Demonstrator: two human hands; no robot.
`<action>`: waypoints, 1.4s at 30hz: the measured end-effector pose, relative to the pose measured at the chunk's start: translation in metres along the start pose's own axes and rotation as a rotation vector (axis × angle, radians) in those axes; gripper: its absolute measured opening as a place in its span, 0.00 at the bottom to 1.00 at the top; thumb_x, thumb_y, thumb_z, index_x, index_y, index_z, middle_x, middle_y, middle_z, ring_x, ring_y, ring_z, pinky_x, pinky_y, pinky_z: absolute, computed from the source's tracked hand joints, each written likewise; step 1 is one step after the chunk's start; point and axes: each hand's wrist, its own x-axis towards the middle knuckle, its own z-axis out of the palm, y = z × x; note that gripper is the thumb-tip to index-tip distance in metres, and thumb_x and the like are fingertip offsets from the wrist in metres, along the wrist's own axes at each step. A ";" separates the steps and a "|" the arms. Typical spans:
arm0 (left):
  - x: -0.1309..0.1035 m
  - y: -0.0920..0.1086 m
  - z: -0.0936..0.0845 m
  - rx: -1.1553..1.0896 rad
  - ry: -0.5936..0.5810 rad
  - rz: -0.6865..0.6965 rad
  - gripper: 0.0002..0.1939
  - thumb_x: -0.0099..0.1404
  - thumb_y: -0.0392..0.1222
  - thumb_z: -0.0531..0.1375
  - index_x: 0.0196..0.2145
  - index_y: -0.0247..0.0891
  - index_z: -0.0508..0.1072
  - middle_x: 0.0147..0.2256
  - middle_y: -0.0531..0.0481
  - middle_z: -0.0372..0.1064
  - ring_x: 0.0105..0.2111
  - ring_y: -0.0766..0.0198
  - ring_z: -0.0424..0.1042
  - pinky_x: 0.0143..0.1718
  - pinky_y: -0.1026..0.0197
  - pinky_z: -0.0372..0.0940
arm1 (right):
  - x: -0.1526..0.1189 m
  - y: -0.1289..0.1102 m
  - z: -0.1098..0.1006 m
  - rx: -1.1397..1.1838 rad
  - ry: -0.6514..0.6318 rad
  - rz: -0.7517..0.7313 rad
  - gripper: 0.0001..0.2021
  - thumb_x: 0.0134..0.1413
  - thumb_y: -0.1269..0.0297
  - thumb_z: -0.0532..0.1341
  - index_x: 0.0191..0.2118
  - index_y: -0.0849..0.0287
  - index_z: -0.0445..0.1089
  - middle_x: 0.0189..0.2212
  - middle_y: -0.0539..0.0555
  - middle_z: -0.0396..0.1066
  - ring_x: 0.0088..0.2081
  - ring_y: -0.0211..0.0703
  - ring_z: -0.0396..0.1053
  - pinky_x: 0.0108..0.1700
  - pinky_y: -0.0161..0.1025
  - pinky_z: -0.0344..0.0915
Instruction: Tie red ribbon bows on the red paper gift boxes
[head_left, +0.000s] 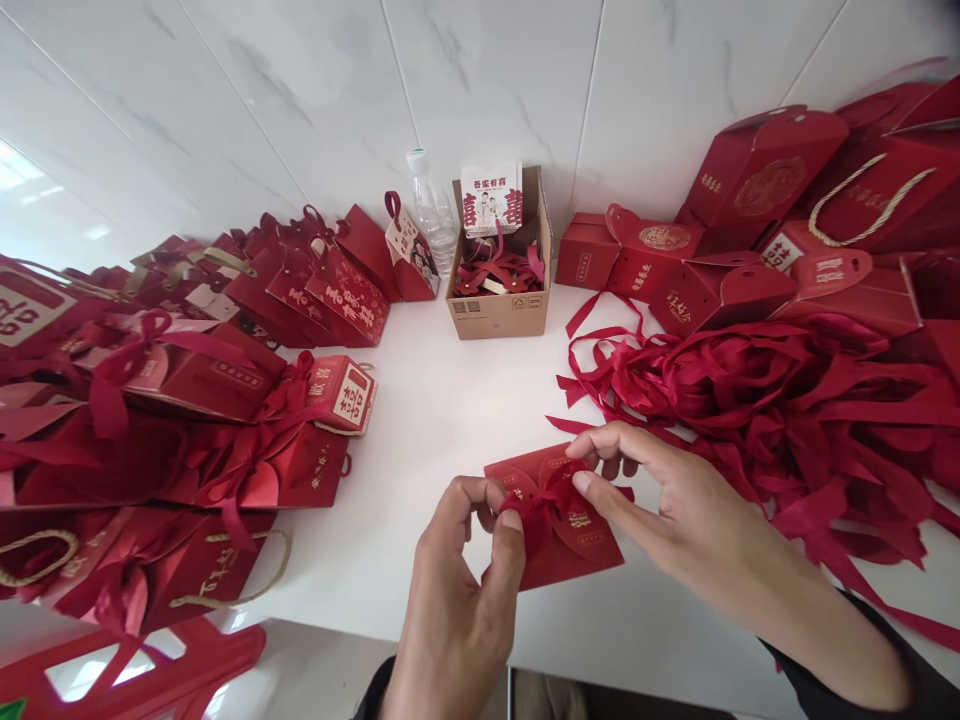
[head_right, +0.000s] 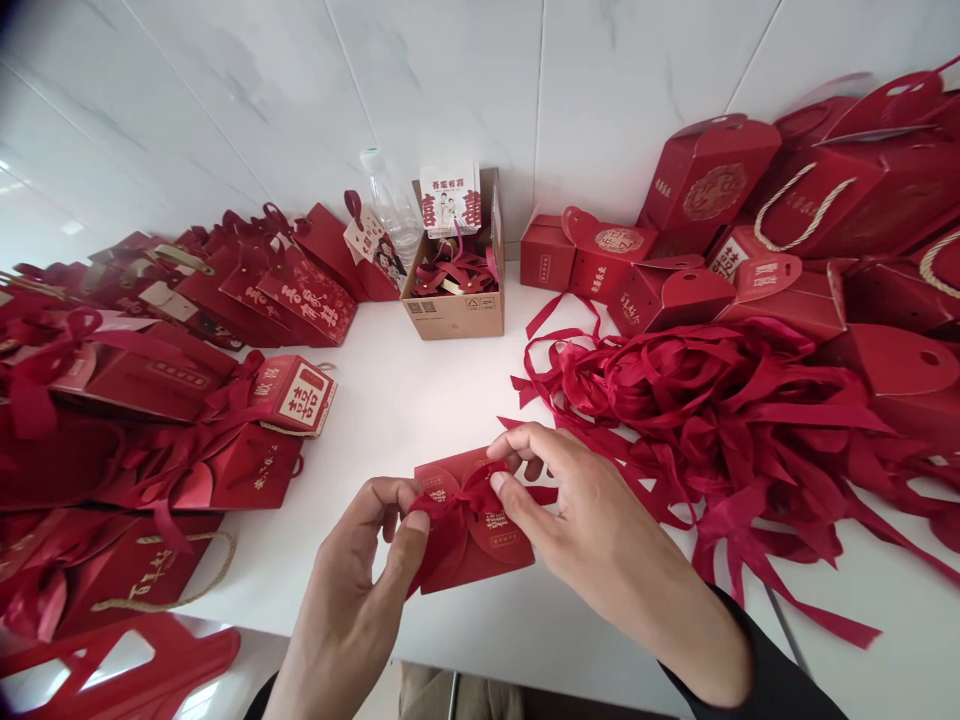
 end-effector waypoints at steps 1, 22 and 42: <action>0.001 0.001 0.002 -0.013 0.020 0.028 0.10 0.75 0.48 0.54 0.36 0.43 0.68 0.32 0.50 0.68 0.32 0.61 0.66 0.30 0.61 0.67 | -0.001 0.000 0.001 -0.009 0.010 -0.017 0.13 0.66 0.51 0.58 0.46 0.50 0.74 0.42 0.55 0.80 0.39 0.50 0.79 0.33 0.43 0.73; 0.009 -0.006 -0.002 0.034 0.203 0.152 0.09 0.71 0.38 0.59 0.49 0.45 0.67 0.41 0.46 0.76 0.30 0.63 0.70 0.32 0.60 0.68 | -0.005 -0.003 0.015 -0.078 -0.001 -0.377 0.08 0.71 0.70 0.56 0.43 0.51 0.71 0.47 0.57 0.74 0.60 0.56 0.69 0.56 0.55 0.70; 0.004 -0.007 -0.005 -0.040 0.117 0.091 0.10 0.73 0.39 0.55 0.51 0.47 0.68 0.43 0.48 0.72 0.35 0.61 0.69 0.38 0.57 0.66 | -0.004 -0.002 0.012 -0.061 0.049 -0.307 0.09 0.74 0.58 0.56 0.52 0.49 0.71 0.51 0.54 0.75 0.58 0.52 0.69 0.58 0.55 0.67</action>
